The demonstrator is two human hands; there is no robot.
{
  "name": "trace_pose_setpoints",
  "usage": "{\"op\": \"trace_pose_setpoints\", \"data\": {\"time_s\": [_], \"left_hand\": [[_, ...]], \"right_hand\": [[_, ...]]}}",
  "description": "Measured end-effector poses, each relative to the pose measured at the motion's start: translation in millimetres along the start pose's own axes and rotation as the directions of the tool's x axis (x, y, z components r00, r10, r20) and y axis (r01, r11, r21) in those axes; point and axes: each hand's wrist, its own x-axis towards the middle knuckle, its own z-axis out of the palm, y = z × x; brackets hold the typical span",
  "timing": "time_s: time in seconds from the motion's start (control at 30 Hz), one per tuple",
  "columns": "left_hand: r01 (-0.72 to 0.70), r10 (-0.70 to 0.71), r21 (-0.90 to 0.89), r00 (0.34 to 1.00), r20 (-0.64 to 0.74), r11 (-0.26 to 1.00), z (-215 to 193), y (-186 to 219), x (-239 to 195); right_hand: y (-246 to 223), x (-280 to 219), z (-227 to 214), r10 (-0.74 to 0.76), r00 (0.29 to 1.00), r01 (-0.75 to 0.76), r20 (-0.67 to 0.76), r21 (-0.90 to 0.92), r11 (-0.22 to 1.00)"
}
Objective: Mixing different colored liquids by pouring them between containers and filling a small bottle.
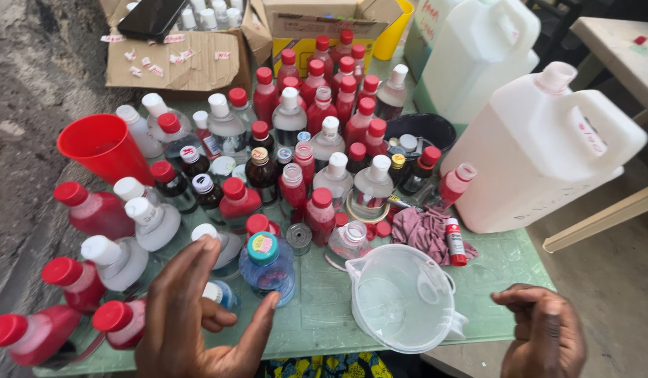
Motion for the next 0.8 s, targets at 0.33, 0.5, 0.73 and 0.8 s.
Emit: {"op": "trace_pose_setpoints", "data": {"time_s": [0.33,0.5,0.73,0.8], "left_hand": [[0.064,-0.068,0.025,0.972,0.224,0.998,11.7,-14.9,-7.1],[0.182,-0.185,0.035,0.946,0.268,0.983,22.8,-14.7,-7.4],[0.25,-0.268,0.101,0.933,0.241,0.963,37.7,-16.4,-14.0],[0.339,-0.374,0.18,0.9,0.223,0.923,39.8,-13.4,-14.6]], "right_hand": [[-24.7,18.6,11.6,0.007,0.999,-0.008,-0.033,-0.054,0.998],[-46.8,25.4,24.2,-0.037,0.999,0.037,-0.03,0.016,0.999],[-66.2,35.1,32.9,-0.103,0.992,0.106,-0.072,0.038,0.994],[-67.7,36.7,33.4,-0.061,0.995,0.065,-0.081,0.052,0.997]]}}
